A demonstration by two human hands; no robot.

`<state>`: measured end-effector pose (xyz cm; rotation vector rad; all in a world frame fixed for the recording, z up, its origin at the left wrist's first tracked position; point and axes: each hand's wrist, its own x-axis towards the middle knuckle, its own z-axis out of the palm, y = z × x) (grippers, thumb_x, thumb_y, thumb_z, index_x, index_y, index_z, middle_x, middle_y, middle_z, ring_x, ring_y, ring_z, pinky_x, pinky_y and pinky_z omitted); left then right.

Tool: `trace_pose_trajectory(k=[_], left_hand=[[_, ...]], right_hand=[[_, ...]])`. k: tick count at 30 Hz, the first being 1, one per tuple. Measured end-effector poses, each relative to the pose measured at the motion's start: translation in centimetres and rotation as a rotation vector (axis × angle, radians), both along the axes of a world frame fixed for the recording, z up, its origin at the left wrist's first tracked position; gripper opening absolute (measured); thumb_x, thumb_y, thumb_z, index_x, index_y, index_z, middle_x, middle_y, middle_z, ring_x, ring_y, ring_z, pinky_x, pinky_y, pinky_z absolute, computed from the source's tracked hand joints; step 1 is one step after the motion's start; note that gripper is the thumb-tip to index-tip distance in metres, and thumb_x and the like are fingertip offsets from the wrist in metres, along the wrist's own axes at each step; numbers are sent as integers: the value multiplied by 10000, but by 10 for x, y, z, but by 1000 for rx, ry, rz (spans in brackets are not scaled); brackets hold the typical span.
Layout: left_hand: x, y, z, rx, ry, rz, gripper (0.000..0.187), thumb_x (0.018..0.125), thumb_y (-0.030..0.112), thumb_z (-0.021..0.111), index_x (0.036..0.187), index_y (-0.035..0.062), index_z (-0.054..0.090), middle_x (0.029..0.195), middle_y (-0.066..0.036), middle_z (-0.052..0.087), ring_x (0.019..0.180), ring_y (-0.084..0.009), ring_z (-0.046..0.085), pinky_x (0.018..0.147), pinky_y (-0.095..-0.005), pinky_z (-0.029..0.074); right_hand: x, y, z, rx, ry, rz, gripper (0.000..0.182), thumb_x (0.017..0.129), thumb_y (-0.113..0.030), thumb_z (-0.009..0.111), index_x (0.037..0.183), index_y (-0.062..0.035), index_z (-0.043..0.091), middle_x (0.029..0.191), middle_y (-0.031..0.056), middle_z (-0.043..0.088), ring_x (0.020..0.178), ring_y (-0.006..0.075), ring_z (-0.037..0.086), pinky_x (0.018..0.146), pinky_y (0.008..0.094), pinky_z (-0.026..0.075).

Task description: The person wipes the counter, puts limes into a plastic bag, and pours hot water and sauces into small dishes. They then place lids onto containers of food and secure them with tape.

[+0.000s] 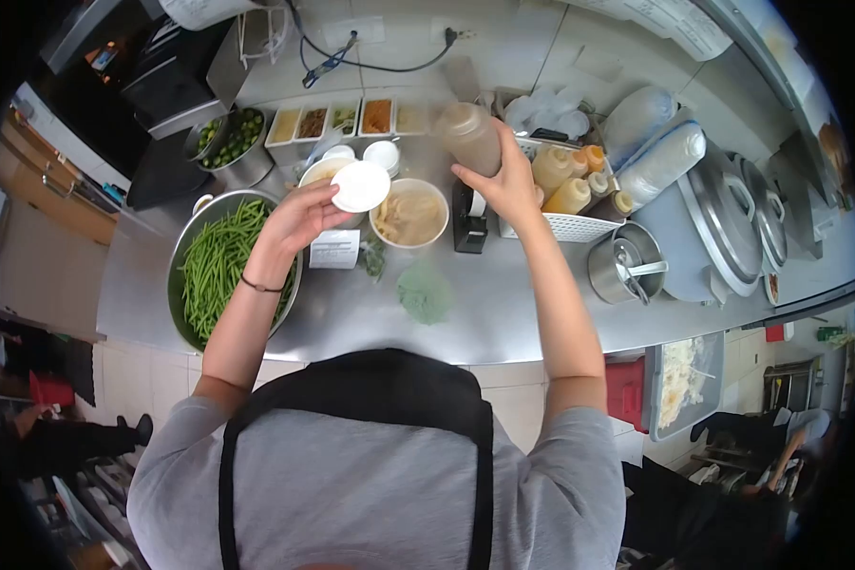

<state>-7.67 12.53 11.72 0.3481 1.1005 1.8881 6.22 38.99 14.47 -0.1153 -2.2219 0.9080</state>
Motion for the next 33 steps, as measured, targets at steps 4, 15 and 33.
trace_pose_trajectory(k=[4,15,33], left_hand=[[2,0,0,3,6,-10,362,829,122,576,1126,-56,470,1054,-147,566,967,-223,576,847,-325,491],[-1,8,-2,-24,53,-13,297,815,121,598,1058,-29,516,1036,-134,583,957,-221,585,827,-329,500],[9,10,5,-3,25,-37,303,844,132,560,1065,-69,506,1044,-151,574,937,-213,594,818,-303,508]], right_hand=[[5,-18,11,385,-211,41,671,614,-136,750,1204,-106,431,1040,117,541,992,301,521,815,384,422],[1,-21,28,955,-229,25,699,549,15,673,1191,-170,467,1040,87,549,978,268,508,821,375,401],[14,-20,10,459,-315,65,662,557,-73,736,1172,-151,501,1007,68,578,947,296,541,826,364,430]])
